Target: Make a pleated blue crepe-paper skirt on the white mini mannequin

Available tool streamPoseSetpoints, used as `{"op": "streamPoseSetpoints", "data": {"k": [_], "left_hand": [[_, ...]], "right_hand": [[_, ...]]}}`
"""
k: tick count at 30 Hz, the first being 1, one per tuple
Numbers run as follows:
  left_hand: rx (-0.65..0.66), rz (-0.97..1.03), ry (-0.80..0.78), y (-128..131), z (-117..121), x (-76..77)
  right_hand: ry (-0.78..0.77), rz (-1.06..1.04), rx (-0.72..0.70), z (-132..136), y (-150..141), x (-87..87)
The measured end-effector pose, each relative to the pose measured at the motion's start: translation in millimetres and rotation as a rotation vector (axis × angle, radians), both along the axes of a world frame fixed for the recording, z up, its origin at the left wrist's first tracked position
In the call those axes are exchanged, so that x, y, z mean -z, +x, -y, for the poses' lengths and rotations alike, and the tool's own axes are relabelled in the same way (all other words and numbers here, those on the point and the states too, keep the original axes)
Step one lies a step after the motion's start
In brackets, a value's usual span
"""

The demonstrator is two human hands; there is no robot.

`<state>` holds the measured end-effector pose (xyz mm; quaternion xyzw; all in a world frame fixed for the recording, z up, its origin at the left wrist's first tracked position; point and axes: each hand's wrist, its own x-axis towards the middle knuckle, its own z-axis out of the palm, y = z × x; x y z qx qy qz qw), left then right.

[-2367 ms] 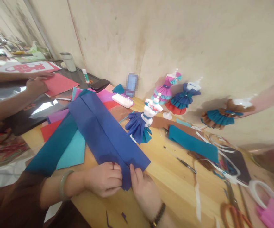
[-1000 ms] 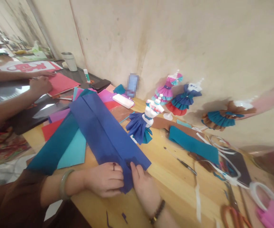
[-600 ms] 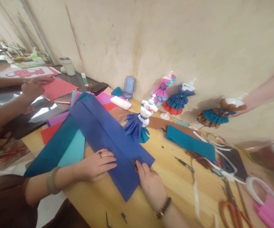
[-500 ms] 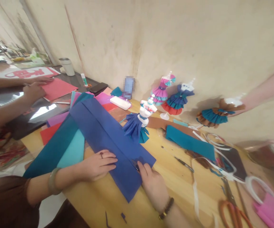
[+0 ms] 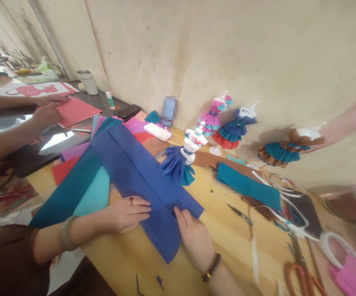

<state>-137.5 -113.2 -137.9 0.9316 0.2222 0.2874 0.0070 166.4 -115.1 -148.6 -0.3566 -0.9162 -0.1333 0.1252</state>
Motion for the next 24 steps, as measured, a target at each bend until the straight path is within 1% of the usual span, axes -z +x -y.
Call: {"op": "streamPoseSetpoints", "data": {"k": [4, 10, 16, 24], "left_hand": [[0.012, 0.043, 0.012, 1.4, 0.5, -0.5], [0.0, 0.051, 0.016, 3.8, 0.6, -1.7], [0.0, 0.056, 0.018, 3.6, 1.1, -3.0], [0.017, 0.056, -0.025, 2.2, 0.7, 1.4]], "right_hand": [[0.007, 0.006, 0.0, -0.9, -4.0, -1.4], [0.025, 0.022, -0.016, -0.6, -8.2, -2.5], [0.046, 0.022, -0.015, 1.5, -6.5, 2.6], [0.025, -0.006, -0.028, -0.5, -3.7, 6.9]]}}
